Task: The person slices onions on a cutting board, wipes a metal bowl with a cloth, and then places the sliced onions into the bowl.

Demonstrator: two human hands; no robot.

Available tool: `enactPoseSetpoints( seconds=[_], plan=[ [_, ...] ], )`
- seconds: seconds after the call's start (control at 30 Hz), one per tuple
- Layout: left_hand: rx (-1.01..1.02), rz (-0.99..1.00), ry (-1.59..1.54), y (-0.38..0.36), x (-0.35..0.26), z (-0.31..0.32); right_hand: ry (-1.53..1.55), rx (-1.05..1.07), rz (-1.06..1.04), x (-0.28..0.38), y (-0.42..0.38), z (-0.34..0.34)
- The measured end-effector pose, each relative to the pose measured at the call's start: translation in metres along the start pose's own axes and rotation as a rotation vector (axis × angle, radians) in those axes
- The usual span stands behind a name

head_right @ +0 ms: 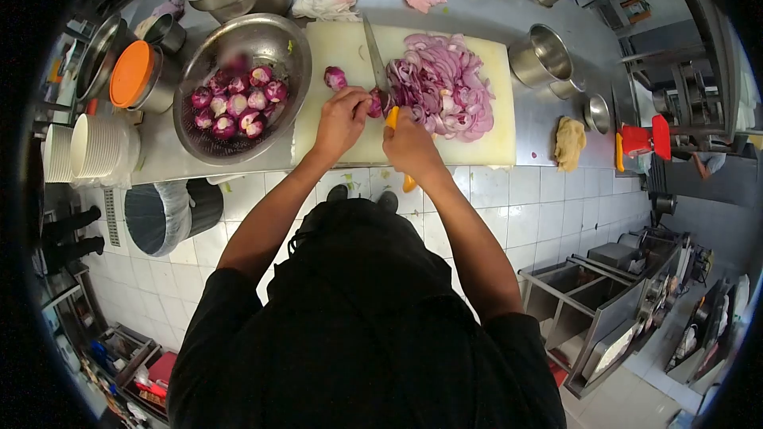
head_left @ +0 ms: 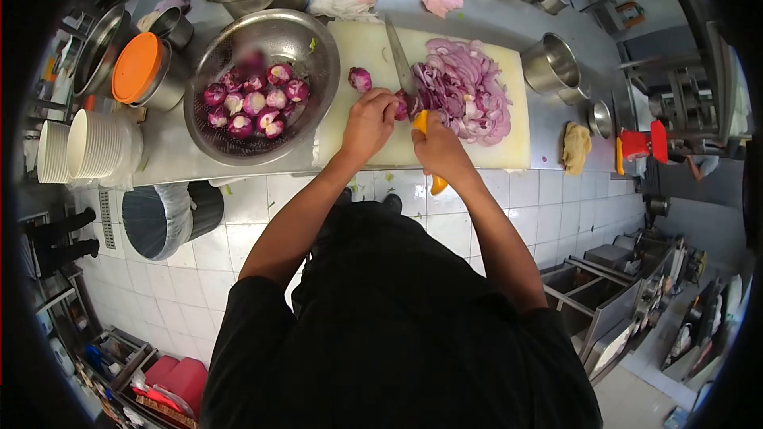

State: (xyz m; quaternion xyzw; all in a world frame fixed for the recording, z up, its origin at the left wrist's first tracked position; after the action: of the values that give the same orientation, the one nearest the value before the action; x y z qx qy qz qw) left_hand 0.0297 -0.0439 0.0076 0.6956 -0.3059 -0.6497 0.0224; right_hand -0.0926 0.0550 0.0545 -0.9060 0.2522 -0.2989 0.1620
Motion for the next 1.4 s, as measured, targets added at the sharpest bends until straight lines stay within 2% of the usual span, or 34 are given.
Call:
enactPoseSetpoints(
  seconds=[0.13,0.23,0.33,0.47,0.53,0.6,0.73,0.83,1.03,1.13,1.2,1.3,1.4],
  plan=[
    [0.015,-0.015,0.010,0.000,-0.001,-0.001,-0.091,0.119,0.032,0.023,-0.045,-0.033],
    [0.018,-0.016,0.000,-0.001,0.000,0.000,-0.132,0.091,0.053,0.020,-0.056,-0.025],
    [0.018,-0.023,-0.003,-0.002,0.002,0.001,-0.186,-0.200,-0.119,0.001,-0.033,0.016],
    [-0.001,0.022,-0.003,0.002,0.005,0.000,-0.145,-0.261,-0.116,-0.004,0.007,0.029],
    [0.013,0.011,-0.004,0.000,0.003,0.002,-0.053,-0.120,-0.065,-0.003,0.008,0.011],
    [0.021,-0.062,-0.004,0.000,0.001,0.001,0.020,0.052,0.036,0.029,-0.021,-0.028],
    [0.020,-0.045,-0.006,-0.001,0.001,0.001,-0.061,0.154,0.101,0.039,-0.055,-0.040],
    [0.012,-0.038,-0.002,-0.001,0.000,0.000,-0.109,0.079,0.063,0.023,-0.051,-0.019],
    [0.013,-0.039,-0.001,0.001,0.001,0.002,-0.195,-0.397,-0.204,-0.005,-0.008,0.041],
    [0.032,-0.029,0.012,-0.002,0.001,0.002,-0.040,-0.178,-0.053,-0.010,0.011,0.030],
    [0.044,-0.050,0.008,0.003,-0.001,0.002,-0.136,-0.197,-0.031,-0.011,0.008,0.011],
    [0.001,0.184,0.076,0.008,-0.015,0.002,-0.191,-0.234,-0.043,-0.024,0.009,0.008],
    [0.365,0.337,0.183,0.021,-0.016,0.003,-0.187,-0.240,-0.053,-0.033,0.011,0.008]
  ],
)
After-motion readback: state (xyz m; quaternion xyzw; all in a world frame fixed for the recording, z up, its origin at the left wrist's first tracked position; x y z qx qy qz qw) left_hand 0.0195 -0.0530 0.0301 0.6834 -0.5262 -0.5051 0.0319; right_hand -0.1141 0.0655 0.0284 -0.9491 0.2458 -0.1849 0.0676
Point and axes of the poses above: each hand's wrist, its own y-axis towards the middle knuckle, its own z-axis out of the palm, x = y × z, the point moved 4 cm from there along y, towards the middle knuckle, and after that the axes turned 14 degrees about -y, right-handed, at the moved point
